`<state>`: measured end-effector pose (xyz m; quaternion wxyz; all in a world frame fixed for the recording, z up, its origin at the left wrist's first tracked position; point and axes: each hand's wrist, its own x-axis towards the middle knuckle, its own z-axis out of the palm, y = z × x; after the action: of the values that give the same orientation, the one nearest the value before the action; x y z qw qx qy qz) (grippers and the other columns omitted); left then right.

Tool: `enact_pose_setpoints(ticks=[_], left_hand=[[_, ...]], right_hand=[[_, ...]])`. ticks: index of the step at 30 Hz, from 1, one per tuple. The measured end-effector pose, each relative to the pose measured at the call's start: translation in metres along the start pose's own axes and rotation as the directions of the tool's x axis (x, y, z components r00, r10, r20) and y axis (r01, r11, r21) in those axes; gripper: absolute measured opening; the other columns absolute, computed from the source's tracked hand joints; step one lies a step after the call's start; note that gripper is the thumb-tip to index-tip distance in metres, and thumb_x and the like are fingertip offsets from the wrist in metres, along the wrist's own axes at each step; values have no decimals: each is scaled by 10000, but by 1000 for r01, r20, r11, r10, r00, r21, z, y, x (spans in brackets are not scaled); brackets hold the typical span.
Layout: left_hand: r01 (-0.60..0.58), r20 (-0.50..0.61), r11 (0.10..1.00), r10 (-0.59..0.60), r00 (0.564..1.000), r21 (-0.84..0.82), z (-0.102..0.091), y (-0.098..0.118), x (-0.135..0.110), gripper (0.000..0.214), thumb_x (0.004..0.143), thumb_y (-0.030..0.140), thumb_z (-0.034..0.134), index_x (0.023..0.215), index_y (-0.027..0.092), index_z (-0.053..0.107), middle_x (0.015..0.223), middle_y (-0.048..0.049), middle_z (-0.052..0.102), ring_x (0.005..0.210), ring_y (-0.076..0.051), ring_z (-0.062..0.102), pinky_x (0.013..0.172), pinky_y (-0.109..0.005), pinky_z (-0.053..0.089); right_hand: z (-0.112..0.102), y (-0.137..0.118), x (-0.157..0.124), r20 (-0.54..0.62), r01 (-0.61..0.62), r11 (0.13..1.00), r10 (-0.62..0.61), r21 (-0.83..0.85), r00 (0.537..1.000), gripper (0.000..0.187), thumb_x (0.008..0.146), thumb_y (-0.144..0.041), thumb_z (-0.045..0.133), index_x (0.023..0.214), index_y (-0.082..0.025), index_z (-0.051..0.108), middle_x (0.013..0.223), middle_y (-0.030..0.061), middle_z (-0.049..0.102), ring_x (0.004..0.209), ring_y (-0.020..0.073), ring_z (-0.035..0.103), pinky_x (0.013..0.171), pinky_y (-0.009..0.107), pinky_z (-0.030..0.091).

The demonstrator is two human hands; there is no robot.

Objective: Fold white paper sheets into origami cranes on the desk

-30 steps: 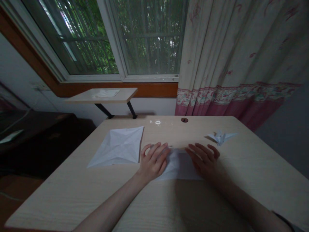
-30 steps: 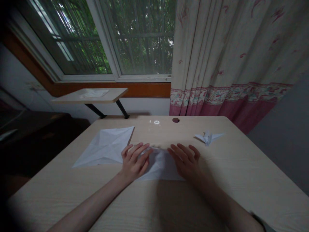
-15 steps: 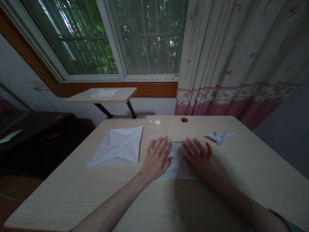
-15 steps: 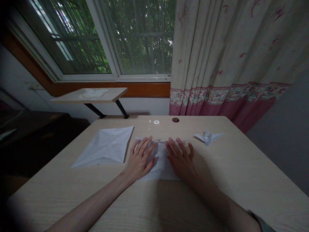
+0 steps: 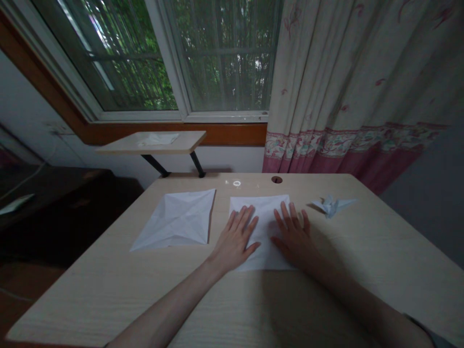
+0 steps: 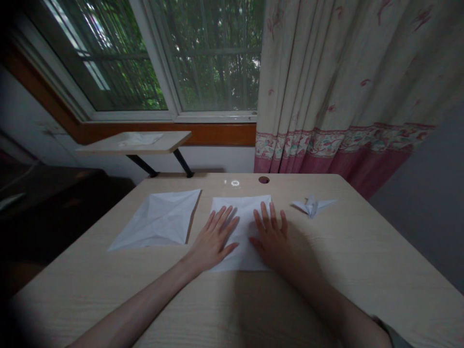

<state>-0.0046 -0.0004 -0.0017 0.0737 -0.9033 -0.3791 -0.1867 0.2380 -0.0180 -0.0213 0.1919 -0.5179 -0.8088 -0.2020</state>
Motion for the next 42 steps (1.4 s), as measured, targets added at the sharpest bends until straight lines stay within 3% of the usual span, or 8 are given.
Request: enact_pose_setpoints(ticks=[8,11,15,25,29,36,42], left_hand=[[22,169,997,-9,986,-78,5,-4,-3,713,968,654,369,1552,258,269,1649,-100,164,1530,-302,99,1215,-566,185],[41,230,995,-18,973,-96,4,-4,-3,706,966,668,349,1554,286,270,1638,-86,209,1521,-314,151,1210,-572,190],[29,239,994,-3,971,-105,1,-4,-3,626,980,647,340,1541,379,267,1637,-16,223,1510,-331,190,1189,-614,202],[34,192,997,-21,981,-64,4,-3,-5,631,972,657,353,1517,340,348,1598,-21,332,1499,-309,237,1200,-585,201],[57,239,997,-42,970,-59,2,-2,-4,637,974,663,328,1519,333,347,1603,-23,315,1495,-340,234,1185,-621,198],[76,256,994,-53,965,-82,1,-1,-4,636,980,658,313,1522,327,340,1602,-29,314,1494,-360,225,1174,-678,145],[77,250,993,-53,967,-88,0,-1,-4,641,970,669,330,1519,338,346,1596,-31,331,1491,-356,239,1177,-678,135]], right_hand=[[7,2,-5,14,-65,998,65,16,998,761,946,-601,450,1493,-76,383,1544,240,381,1492,400,171,1178,635,86],[9,2,-6,4,-86,996,86,13,996,755,944,-611,444,1465,-65,421,1528,244,405,1483,399,205,1178,631,95],[10,1,-8,4,-96,995,96,-27,995,698,972,-535,417,1450,-25,427,1515,267,412,1473,410,229,1165,643,122],[18,9,-14,50,-211,975,215,-66,975,807,940,-645,403,1389,20,488,1489,318,414,1442,467,264,1146,652,151],[19,14,-15,65,-266,959,273,-100,960,735,950,-624,396,1342,-20,547,1479,306,431,1412,482,309,1116,686,168],[11,19,-11,79,-221,972,227,-79,971,619,999,-536,327,1409,-110,509,1496,247,448,1393,443,364,1080,680,248],[3,22,-6,113,-205,978,199,43,973,543,1002,-493,353,1383,-149,529,1391,176,584,1298,358,498,1076,572,322]])
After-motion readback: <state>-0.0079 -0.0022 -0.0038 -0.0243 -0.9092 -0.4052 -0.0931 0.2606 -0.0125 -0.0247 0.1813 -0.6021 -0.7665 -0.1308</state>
